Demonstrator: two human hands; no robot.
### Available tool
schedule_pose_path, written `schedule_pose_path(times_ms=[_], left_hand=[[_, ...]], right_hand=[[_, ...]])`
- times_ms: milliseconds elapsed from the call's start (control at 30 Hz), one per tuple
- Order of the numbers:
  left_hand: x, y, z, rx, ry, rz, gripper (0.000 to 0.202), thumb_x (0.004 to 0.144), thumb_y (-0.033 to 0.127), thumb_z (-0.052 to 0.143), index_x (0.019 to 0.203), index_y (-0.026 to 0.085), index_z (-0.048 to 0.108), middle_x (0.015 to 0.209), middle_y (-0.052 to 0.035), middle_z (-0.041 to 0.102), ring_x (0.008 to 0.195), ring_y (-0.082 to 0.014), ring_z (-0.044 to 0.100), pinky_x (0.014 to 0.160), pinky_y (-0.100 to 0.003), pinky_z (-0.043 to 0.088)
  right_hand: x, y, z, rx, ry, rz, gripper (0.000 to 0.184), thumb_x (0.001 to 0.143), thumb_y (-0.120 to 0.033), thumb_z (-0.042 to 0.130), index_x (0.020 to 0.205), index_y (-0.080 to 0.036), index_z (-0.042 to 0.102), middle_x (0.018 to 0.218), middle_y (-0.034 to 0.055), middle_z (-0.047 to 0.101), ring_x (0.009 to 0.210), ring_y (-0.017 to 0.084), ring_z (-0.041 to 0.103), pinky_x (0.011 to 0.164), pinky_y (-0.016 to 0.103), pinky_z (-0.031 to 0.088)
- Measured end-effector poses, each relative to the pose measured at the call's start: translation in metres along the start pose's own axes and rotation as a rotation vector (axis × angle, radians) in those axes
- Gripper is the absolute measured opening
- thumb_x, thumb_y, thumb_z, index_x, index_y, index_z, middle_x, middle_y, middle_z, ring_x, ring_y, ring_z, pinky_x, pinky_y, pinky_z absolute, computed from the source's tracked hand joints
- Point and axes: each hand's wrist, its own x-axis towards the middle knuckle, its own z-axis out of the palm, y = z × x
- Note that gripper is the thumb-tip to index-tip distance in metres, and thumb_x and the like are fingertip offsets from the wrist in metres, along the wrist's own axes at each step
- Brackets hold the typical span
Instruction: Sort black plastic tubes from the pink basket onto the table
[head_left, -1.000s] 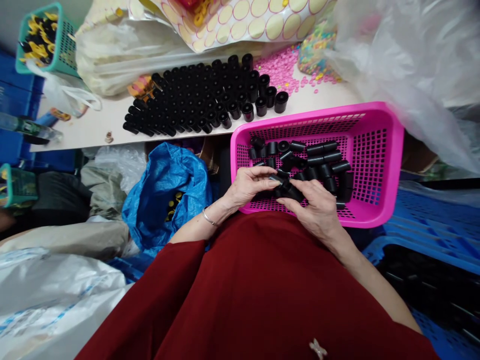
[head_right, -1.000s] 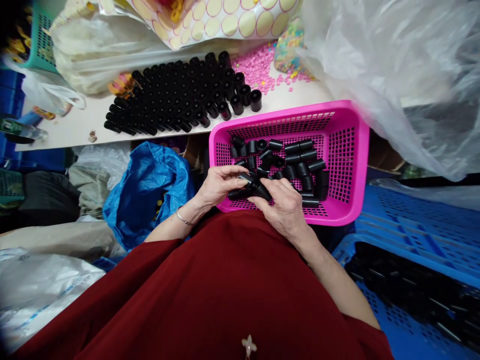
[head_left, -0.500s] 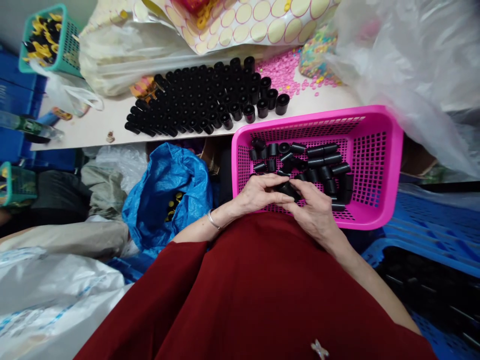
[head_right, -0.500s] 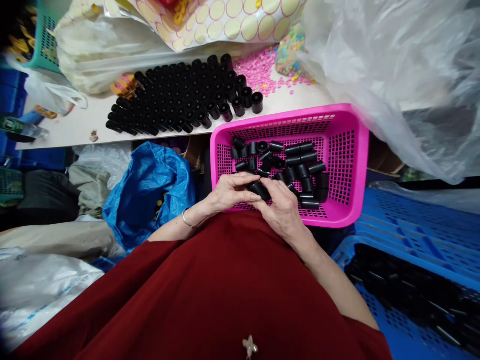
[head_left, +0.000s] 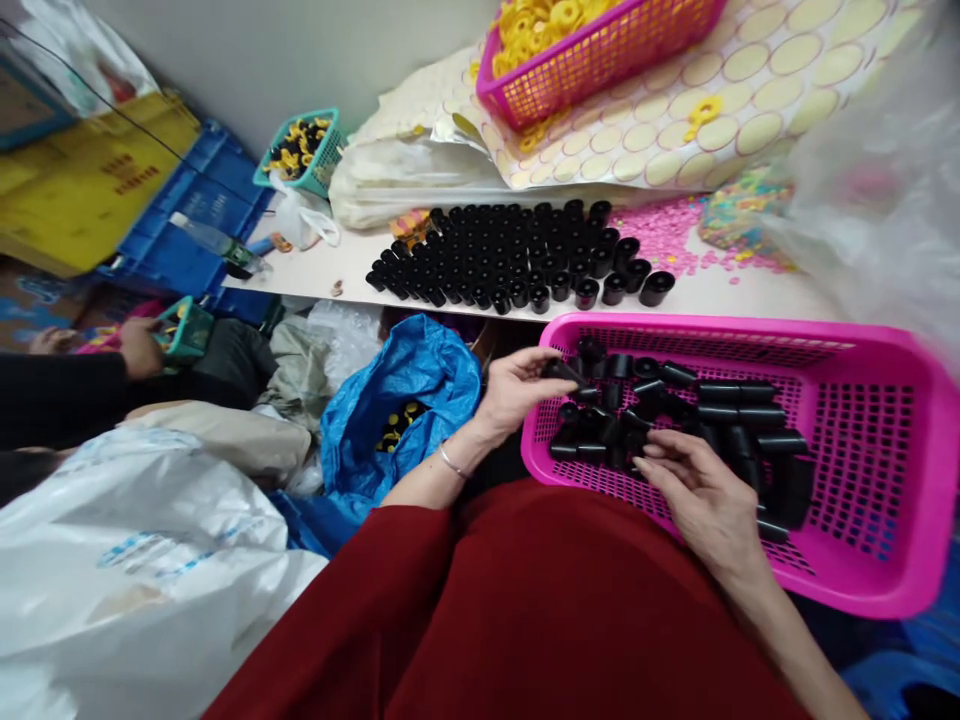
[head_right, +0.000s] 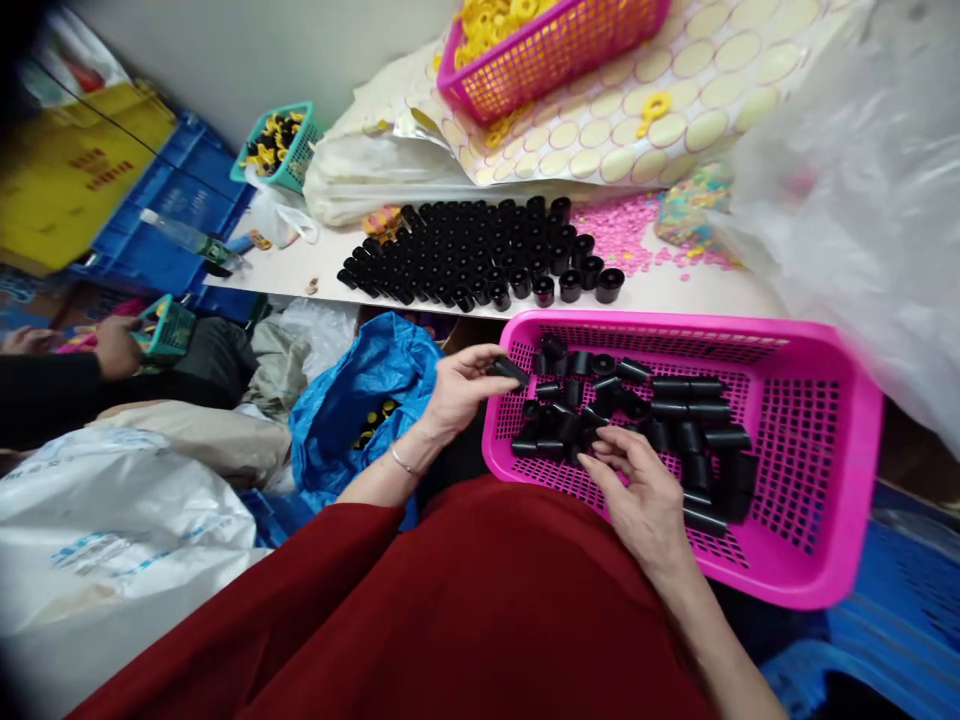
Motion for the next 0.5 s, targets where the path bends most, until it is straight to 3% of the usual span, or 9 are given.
schedule_pose_path(times_ms=[100,233,367,500], left_hand=[[0.009,0.014,-0.023,-0.03,0.082,-0.01,0.044,0.055,0.037,0.093,0.09,0.021,0.072,0.088,-0.0037,0.074,0.081,-0.0197,0.067,0.079,-0.04,0.058],[0.027,0.02,-0.063,0.142,0.357,0.121,0.038,0.068,0.034,0.085,0.097,0.02,0.065,0.09,-0.0018,0.07,0.083,-0.0153,0.064,0.082,-0.036,0.054],[0.064,0.028,-0.125,0.257,0.626,0.194,0.033,0.083,0.039,0.075,0.103,0.019,0.058,0.09,0.0043,0.063,0.095,-0.0096,0.056,0.093,-0.03,0.045],[0.101,0.037,-0.192,0.47,0.776,0.109,0.028,0.092,0.04,0.068,0.091,0.014,0.058,0.076,0.0083,0.057,0.093,-0.0062,0.049,0.095,-0.028,0.039]], right_hand=[[0.002,-0.001,-0.002,-0.023,-0.031,0.026,0.029,0.082,-0.05,0.077,0.098,-0.026,0.072,0.094,0.0051,0.07,0.08,0.021,0.072,0.083,0.042,0.066],[0.001,0.0,-0.002,-0.11,-0.072,0.031,0.03,0.081,-0.054,0.076,0.092,-0.026,0.073,0.09,0.0057,0.074,0.075,0.022,0.073,0.074,0.038,0.065],[0.002,0.005,-0.003,-0.157,-0.114,-0.017,0.034,0.081,-0.059,0.074,0.088,-0.026,0.073,0.088,0.0061,0.075,0.069,0.022,0.072,0.066,0.036,0.064],[0.004,0.01,-0.005,-0.181,-0.143,-0.047,0.036,0.081,-0.062,0.073,0.084,-0.025,0.073,0.083,0.0053,0.075,0.065,0.021,0.071,0.062,0.034,0.063]])
